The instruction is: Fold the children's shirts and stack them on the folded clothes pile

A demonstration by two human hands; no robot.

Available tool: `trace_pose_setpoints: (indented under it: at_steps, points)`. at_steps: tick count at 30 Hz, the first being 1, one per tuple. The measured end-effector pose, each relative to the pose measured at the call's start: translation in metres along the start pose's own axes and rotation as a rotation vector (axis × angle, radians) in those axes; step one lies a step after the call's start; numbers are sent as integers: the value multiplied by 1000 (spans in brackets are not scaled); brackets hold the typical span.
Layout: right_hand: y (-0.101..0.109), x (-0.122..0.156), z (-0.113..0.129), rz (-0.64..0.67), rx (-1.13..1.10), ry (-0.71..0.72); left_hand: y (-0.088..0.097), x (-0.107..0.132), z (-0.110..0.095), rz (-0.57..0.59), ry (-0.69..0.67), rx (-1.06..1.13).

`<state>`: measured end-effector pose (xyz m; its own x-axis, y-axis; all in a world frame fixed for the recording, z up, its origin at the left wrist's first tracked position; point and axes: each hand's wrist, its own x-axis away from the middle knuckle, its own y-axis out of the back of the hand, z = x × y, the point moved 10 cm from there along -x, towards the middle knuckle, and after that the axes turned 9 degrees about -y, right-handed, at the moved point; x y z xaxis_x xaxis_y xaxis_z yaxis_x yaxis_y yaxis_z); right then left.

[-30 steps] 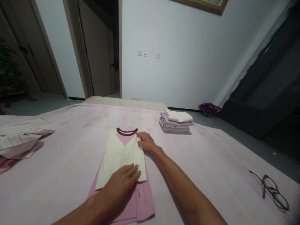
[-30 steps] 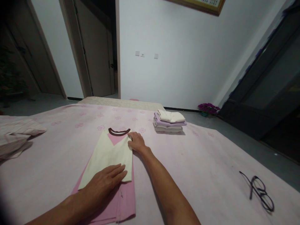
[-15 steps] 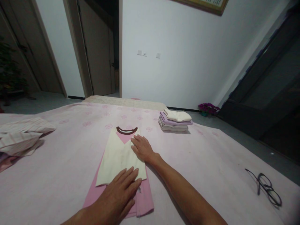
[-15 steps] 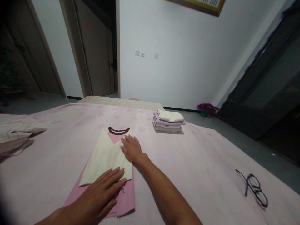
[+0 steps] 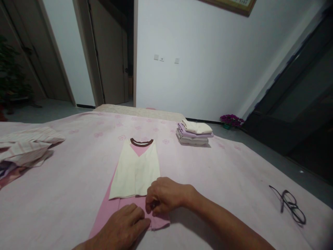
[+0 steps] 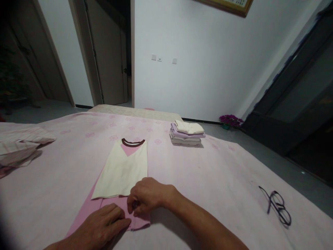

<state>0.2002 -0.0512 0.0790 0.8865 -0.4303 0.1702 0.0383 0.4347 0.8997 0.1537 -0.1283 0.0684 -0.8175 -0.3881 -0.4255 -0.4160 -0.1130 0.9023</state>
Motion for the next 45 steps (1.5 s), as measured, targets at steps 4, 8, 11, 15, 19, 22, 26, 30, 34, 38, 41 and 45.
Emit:
trace_pose_setpoints:
  at_steps: [4, 8, 11, 15, 19, 22, 26, 30, 34, 38, 41, 45]
  points:
    - [-3, 1, -2, -44, 10, -54, -1, 3, -3, -22, -13, -42]
    - [-1, 5, -5, -137, -55, -131, -10, 8, -2, -48, -29, -56]
    - [-12, 6, -3, -78, -94, -157, -2, 7, -1, -82, -18, -18]
    - [3, 8, -10, -273, -150, -270, 17, 3, 2, -84, 64, 94]
    - [24, 20, -11, -626, -64, -335, 40, -1, 5, -188, 59, 117]
    - [5, 15, -5, -559, -1, -301, 43, 1, 34, -233, 149, 55]
    - [-26, 7, -5, -348, 9, -326, 26, 2, 89, -143, 224, -172]
    - [-25, 7, -2, -364, 12, -328, -5, 0, 134, 35, 281, -216]
    - [-11, 12, -9, -499, 35, -366, -30, 1, 149, 192, 319, -148]
    - [14, 16, -38, -633, 45, -537, -35, 6, 150, 198, 344, -125]
    - [38, 1, -53, -714, 75, -510, -33, 7, 149, 167, 343, -139]
    - [48, -41, -91, -610, 138, -536, -31, 5, 148, 182, 346, -136]
